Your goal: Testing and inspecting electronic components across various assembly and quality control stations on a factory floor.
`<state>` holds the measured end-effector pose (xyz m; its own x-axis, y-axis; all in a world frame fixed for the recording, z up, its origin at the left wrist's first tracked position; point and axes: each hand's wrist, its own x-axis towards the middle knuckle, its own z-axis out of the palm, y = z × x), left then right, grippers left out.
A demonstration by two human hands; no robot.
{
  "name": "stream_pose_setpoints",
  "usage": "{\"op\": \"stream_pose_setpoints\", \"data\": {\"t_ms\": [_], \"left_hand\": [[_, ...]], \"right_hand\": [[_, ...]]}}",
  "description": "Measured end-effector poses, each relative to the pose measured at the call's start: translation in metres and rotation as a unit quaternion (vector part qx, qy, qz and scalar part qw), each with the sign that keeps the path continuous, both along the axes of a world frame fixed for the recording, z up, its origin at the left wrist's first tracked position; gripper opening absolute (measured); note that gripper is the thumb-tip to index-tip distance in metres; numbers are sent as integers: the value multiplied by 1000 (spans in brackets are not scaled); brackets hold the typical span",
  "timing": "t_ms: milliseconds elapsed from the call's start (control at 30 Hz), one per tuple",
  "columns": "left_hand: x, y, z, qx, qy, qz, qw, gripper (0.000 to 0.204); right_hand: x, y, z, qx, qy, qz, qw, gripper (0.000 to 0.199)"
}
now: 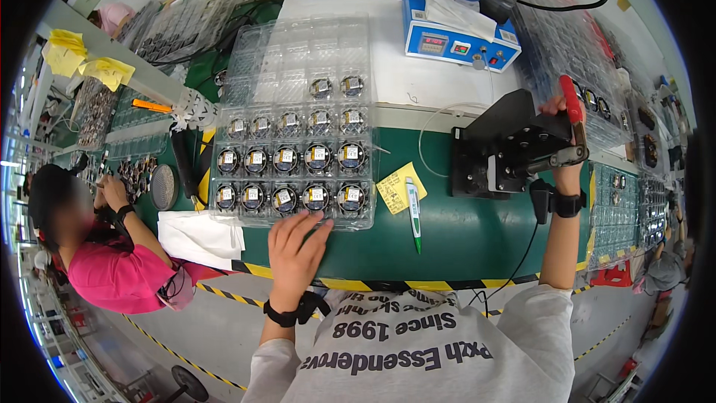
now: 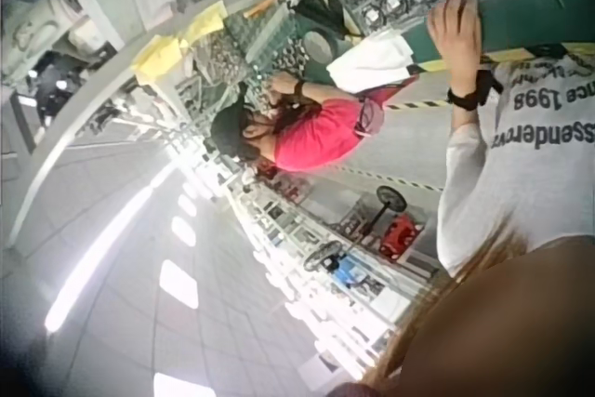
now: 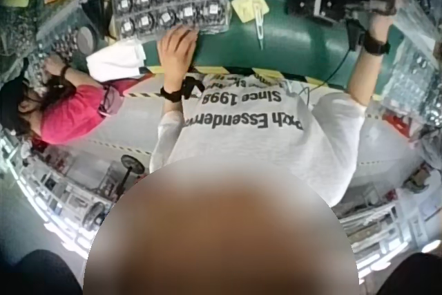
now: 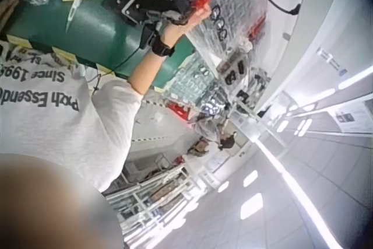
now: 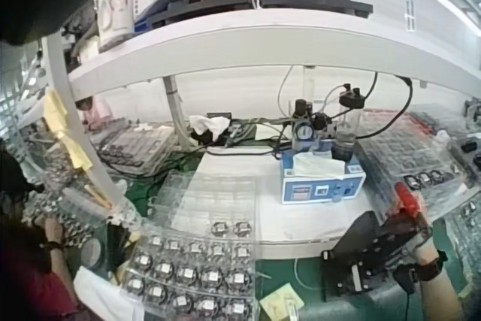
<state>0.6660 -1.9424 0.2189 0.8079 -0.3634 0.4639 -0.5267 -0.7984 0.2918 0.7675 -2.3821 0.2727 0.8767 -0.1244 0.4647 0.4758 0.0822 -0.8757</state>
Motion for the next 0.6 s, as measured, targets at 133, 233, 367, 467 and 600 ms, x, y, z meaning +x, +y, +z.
{"op": "stream_pose_setpoints", "data": {"t_ms": [133, 233, 367, 467, 600], "left_hand": [[9, 7, -2, 6, 24, 3, 1000, 26], [15, 12, -3, -4, 48, -5, 999, 25], [16, 4, 4, -5, 58, -9, 998, 24], [15, -16, 18, -5, 30, -7, 1000, 22], [-4, -62, 20, -81, 148, -153, 974, 27]], "right_hand": [[-44, 51, 47, -232, -138, -311, 911, 27], [-104, 69, 45, -300, -231, -302, 875, 19], [-120, 133, 24, -413, 87, -25, 906, 16], [-112, 159, -43, -430, 169, 33, 886, 42], [-99, 176, -73, -475, 192, -25, 859, 55]]}}
